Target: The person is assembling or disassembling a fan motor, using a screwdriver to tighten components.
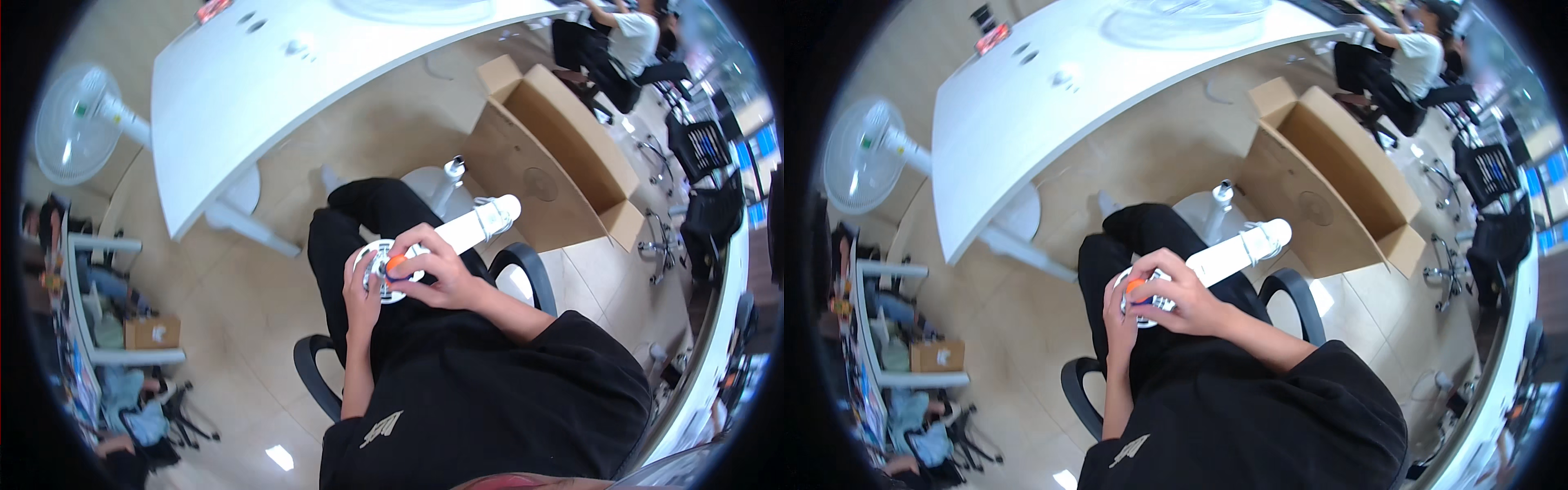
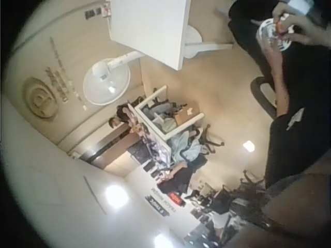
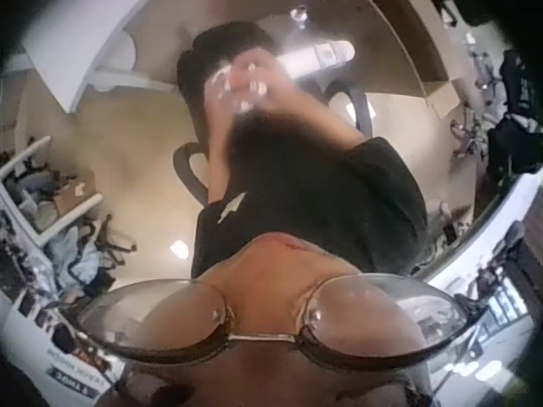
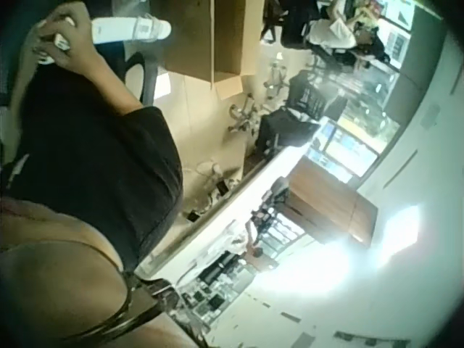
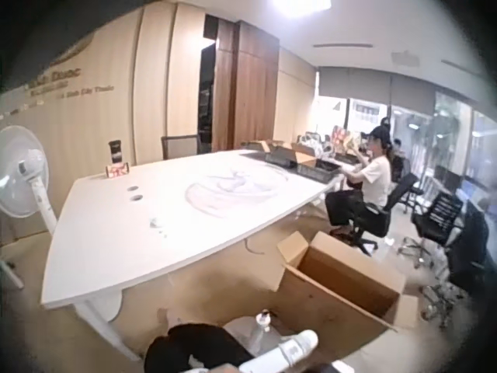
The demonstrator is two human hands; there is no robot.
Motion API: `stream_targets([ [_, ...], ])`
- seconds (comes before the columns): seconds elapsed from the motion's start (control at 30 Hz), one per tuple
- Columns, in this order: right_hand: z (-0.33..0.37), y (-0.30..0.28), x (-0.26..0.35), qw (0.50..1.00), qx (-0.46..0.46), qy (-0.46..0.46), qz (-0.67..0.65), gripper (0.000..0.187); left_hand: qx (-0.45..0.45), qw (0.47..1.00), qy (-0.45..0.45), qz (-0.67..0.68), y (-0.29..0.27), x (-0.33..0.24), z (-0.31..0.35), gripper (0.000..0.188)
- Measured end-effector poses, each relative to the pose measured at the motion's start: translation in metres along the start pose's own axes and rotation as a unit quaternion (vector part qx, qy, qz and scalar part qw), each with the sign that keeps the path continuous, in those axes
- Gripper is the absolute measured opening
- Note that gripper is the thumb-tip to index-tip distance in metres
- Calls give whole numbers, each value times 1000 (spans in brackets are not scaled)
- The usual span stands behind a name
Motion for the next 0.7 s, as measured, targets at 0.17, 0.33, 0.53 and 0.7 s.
stream_targets([
  [0.17, 3, -14, 9, 999, -23, -2, -23, 40, 37, 999, 8, -10, 15, -3, -11, 36],
  [0.33, 15, -20, 9, 1000, 1, 9, -3, 41, 62, 998, 19, -23, 29, -3, -21, 35],
  [0.53, 24, -32, 9, 994, -40, 57, 84, 43, 81, 995, 41, -41, 38, -14, -21, 34],
  [0.7, 21, -40, 19, 996, -46, 19, 68, 44, 95, 994, 47, -26, 45, -16, -24, 34],
])
Point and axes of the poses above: each hand's wrist, its own z-axis away from the middle knuckle, its own y-axis out of the palm, x = y × z, the point moved 7 cm from there along -z, towards the middle knuckle, and after that the axes turned 15 degrees about -y, right-handed, at the moved point
